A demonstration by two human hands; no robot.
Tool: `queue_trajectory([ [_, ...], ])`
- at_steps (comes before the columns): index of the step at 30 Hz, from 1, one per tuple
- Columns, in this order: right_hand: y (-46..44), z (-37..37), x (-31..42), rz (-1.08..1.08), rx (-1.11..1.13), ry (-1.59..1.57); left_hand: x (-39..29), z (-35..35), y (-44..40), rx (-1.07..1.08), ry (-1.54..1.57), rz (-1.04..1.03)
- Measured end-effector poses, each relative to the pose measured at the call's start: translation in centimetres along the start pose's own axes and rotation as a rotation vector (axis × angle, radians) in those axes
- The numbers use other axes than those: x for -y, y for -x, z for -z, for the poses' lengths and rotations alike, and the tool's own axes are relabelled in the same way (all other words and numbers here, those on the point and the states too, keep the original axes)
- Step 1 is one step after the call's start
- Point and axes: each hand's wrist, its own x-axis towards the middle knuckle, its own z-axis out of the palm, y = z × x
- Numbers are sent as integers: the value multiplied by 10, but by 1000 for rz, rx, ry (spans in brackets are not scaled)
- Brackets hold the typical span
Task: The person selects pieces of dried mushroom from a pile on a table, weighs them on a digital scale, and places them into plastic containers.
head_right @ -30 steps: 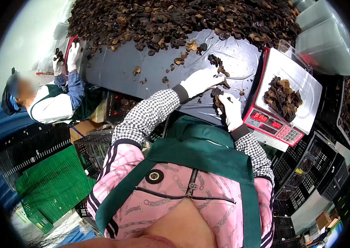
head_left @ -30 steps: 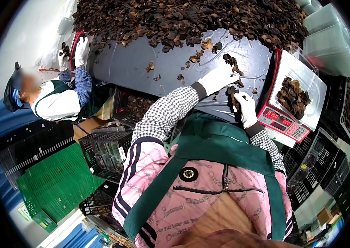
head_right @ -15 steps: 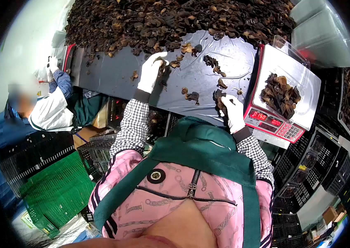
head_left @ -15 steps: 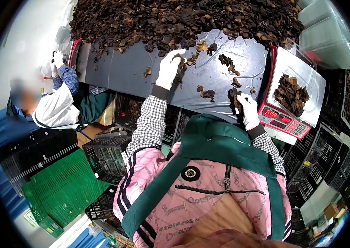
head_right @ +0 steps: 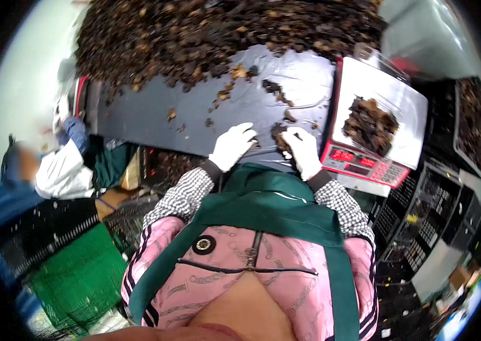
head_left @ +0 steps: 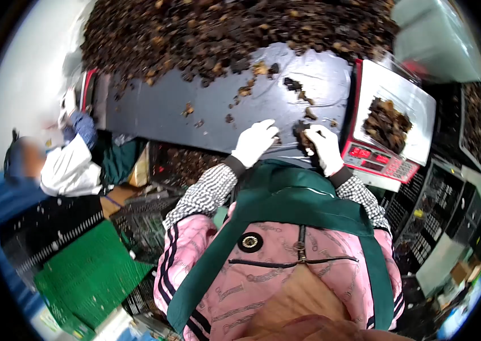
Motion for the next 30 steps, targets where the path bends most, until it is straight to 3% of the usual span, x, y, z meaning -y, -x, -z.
queue_trajectory([
  [2,6,-4,6,161,-27,148,16,-14,-4,-115,16,-21],
  [4,21,-7,28,89,-8,110,12,1,-21,-261,329,134],
  [6,40,-4,52,400,-81,413,5,9,-39,-357,645,282],
  [12,96,48,127,778,-445,743,-99,71,-116,-237,1056,111],
  [14,96,70,134,707,-457,763,-136,70,-140,-233,1017,33],
  [16,91,91,134,792,-479,938,-164,57,-164,-176,1080,-51],
  [18,92,108,135,797,-533,953,-190,46,-178,-276,997,-110],
  [21,100,129,137,806,-641,824,-205,19,-190,-242,897,-95],
  [24,103,146,138,784,-754,718,-210,9,-194,-268,658,-245],
  [25,102,151,136,771,-760,660,-210,8,-193,-381,555,-326],
  [29,93,167,122,684,-753,311,-202,26,-188,-248,830,-42],
  [30,94,169,123,640,-740,200,-198,25,-190,-369,878,-33],
])
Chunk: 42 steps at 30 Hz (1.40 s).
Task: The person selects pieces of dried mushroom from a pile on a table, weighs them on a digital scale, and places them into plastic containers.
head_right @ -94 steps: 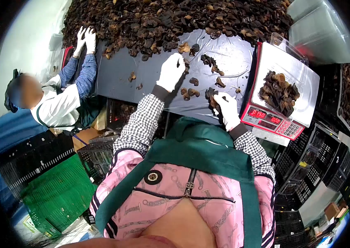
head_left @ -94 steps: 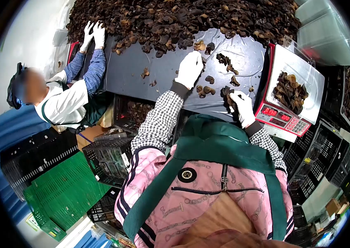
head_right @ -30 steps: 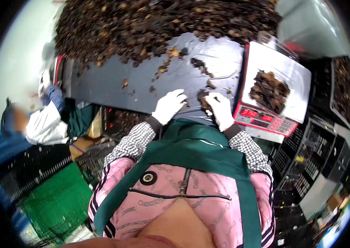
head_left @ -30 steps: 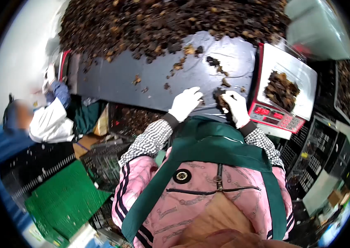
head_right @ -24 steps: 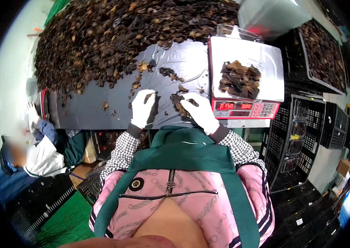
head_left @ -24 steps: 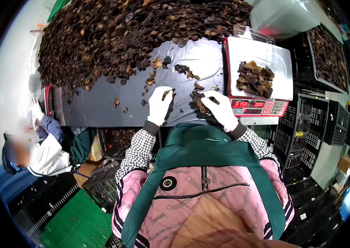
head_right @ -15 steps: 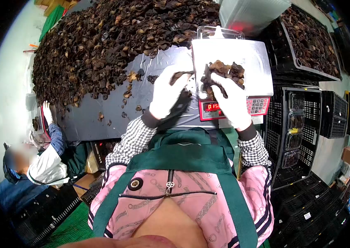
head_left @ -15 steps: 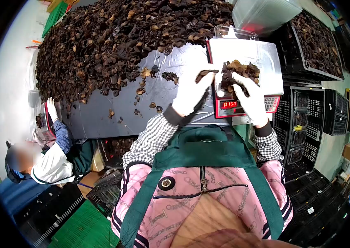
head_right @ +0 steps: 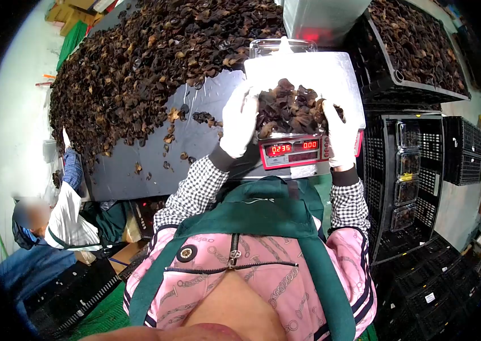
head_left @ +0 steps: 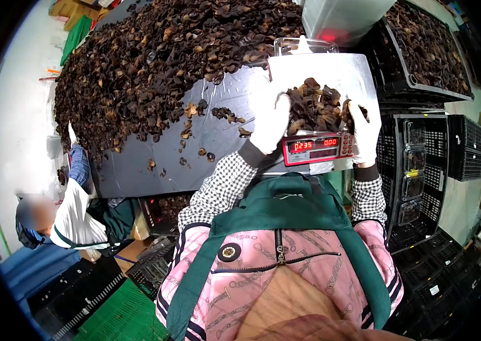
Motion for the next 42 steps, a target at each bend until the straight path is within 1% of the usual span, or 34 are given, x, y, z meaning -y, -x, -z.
queue_trajectory([
  [1,0,3,1,-80,-9,-84,2,5,5,-5,62,76],
  [2,0,5,1,-161,-18,-168,4,15,6,-1,18,52],
  [3,0,7,0,-128,-11,-225,6,24,7,1,-26,29],
  [4,-2,12,1,-217,54,-369,10,29,12,8,-7,39],
  [6,1,10,10,-284,14,-594,15,36,22,24,33,60],
  [7,2,14,6,-280,14,-642,17,41,26,94,66,68],
  [10,5,19,-1,-277,11,-769,7,46,30,301,-361,-353],
  [11,5,21,-8,-303,-16,-784,-1,43,29,349,-466,-378],
  [14,10,22,-13,-267,38,-789,11,34,26,394,-476,-423],
  [15,15,18,-1,-273,29,-731,13,32,22,396,-511,-494],
  [19,24,18,-3,-283,81,-856,4,18,9,275,-310,-449],
  [22,33,16,-9,-365,29,-917,3,2,-8,301,-257,-242],
  [23,35,18,-19,-366,68,-987,4,1,-14,345,-342,-287],
  [26,49,8,6,-515,-201,-922,2,7,-21,308,-271,-354],
  [27,51,11,1,-398,-59,-992,6,11,-21,252,-269,-403],
  [28,54,12,-4,-402,-64,-957,10,16,-22,197,-266,-450],
  [30,64,13,-2,-409,-76,-879,9,25,-15,228,-118,-84],
  [31,65,15,-5,-388,-6,-809,3,30,-15,272,-228,-115],
  [32,68,10,-4,-394,-47,-827,6,30,-14,292,-282,-206],
  [34,73,5,-3,-364,15,-743,8,30,-10,326,-388,-388],
  [35,72,3,0,-359,-3,-568,6,28,-6,360,-359,-319],
  [36,70,-4,9,-353,-25,-393,15,25,-4,376,-395,-353],
  [37,66,-13,18,-341,-38,-258,23,19,2,329,-380,-360],
  [38,56,-24,18,18,-17,28,30,12,9,284,-364,-365],
  [41,28,-45,24,382,71,579,42,1,16,261,-389,-424],
  [42,19,-51,21,517,86,744,40,-1,19,265,-361,-387],
])
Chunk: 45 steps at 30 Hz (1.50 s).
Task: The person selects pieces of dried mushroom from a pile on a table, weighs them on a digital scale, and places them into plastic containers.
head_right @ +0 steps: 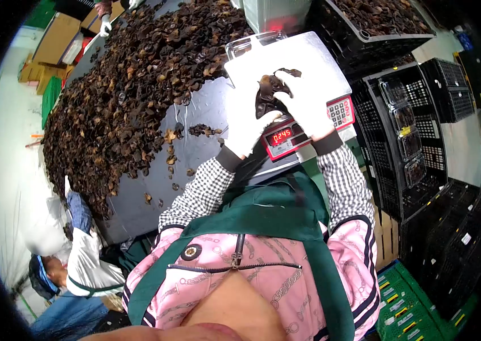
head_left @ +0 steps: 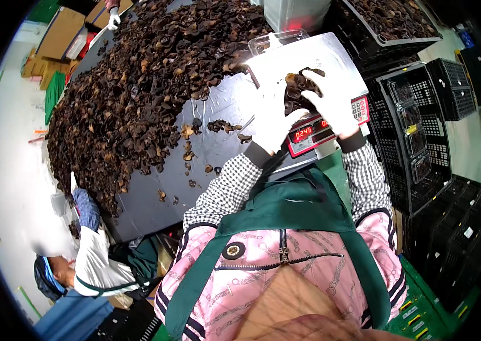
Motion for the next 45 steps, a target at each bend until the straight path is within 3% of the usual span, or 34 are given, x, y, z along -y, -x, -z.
queue_trajectory([
  [4,-18,-21,-17,107,175,347,-15,13,-3,43,-9,64],
  [7,-27,-17,-26,220,-13,202,-11,31,-1,147,266,203],
  [8,-29,-13,-29,162,-15,59,-9,36,0,187,389,261],
  [9,-33,-4,-30,106,-16,-42,-4,37,2,183,350,166],
  [10,-37,7,-29,46,-16,-147,-5,37,5,79,103,-62],
  [12,-38,29,-30,-192,54,-508,-16,36,7,155,81,66],
  [13,-37,41,-27,-348,58,-736,-17,33,5,41,60,-35],
  [15,-30,51,-45,-627,116,-1106,-31,34,-1,34,55,51],
  [17,-16,52,-61,-677,72,-1265,-41,38,-11,37,96,108],
  [20,10,48,-81,-749,102,-1488,-29,29,-37,-153,15,35],
  [22,33,43,-98,-648,291,-1609,-13,22,-52,34,154,179],
  [24,50,50,-84,-711,334,-1491,-14,31,-59,234,-3,253],
  [27,70,62,-45,-689,386,-1581,-8,37,-58,-115,-173,21],
  [30,96,50,-43,-649,525,-1665,8,45,-54,-142,-26,119],
  [31,104,49,-40,-710,541,-1726,2,44,-54,-166,203,187],
  [35,115,48,-29,-811,563,-1840,-15,34,-64,114,25,-71],
  [38,126,42,-38,-838,525,-1787,-6,15,-62,145,-109,-167],
  [41,128,45,-39,-858,457,-1753,-10,12,-56,-8,-152,-205],
  [44,129,45,-40,-954,389,-1715,-28,31,-64,43,-92,-44],
  [45,129,44,-39,-969,365,-1716,-34,34,-62,23,65,85],
])
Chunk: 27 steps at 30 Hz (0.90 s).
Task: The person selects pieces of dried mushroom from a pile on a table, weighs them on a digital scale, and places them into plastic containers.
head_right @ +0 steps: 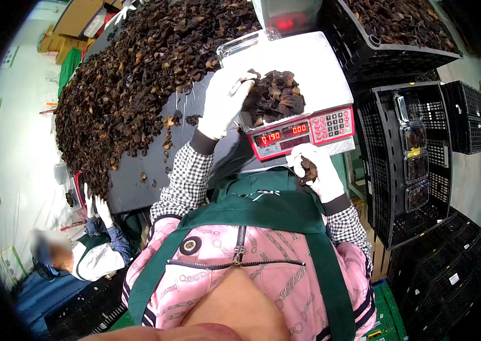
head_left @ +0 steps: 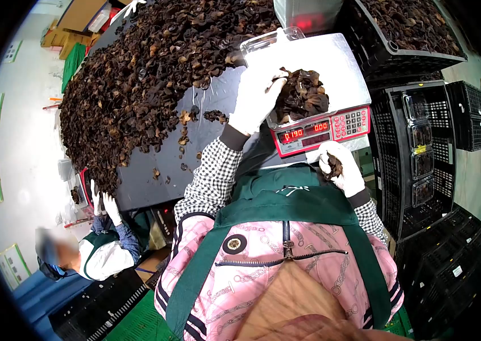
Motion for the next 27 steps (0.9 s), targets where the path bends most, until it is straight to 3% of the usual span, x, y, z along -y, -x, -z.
queue_trajectory([
  [3,-2,4,-9,35,2,-34,4,-1,8,31,44,26],
  [4,-5,10,-15,57,45,-43,5,-3,11,-12,-17,-46],
  [7,-6,13,-18,113,105,-80,-7,2,21,-174,63,31],
  [8,-7,12,-18,121,77,-72,-9,4,25,-165,225,131],
  [11,-9,1,-12,137,69,31,-37,15,40,45,243,194],
  [15,-4,-25,-2,63,110,68,-61,-12,81,220,135,-255],
  [16,-3,-25,1,20,192,57,-62,-25,95,199,212,-255],
  [17,-4,-20,-4,11,172,62,-64,-32,109,213,236,-120],
  [19,-2,-6,-7,-34,149,132,-65,-24,101,317,185,-130],
  [21,3,0,-6,-75,118,58,-66,-10,90,433,136,34],
  [22,5,-6,-4,-54,99,14,-55,-7,77,298,-99,-182],
  [23,6,-5,-2,-21,79,12,-43,6,61,214,-179,-249],
  [26,10,-2,8,46,-65,64,4,32,35,-119,138,211],
  [27,11,-1,12,74,-90,74,-9,46,23,-147,269,354],
])
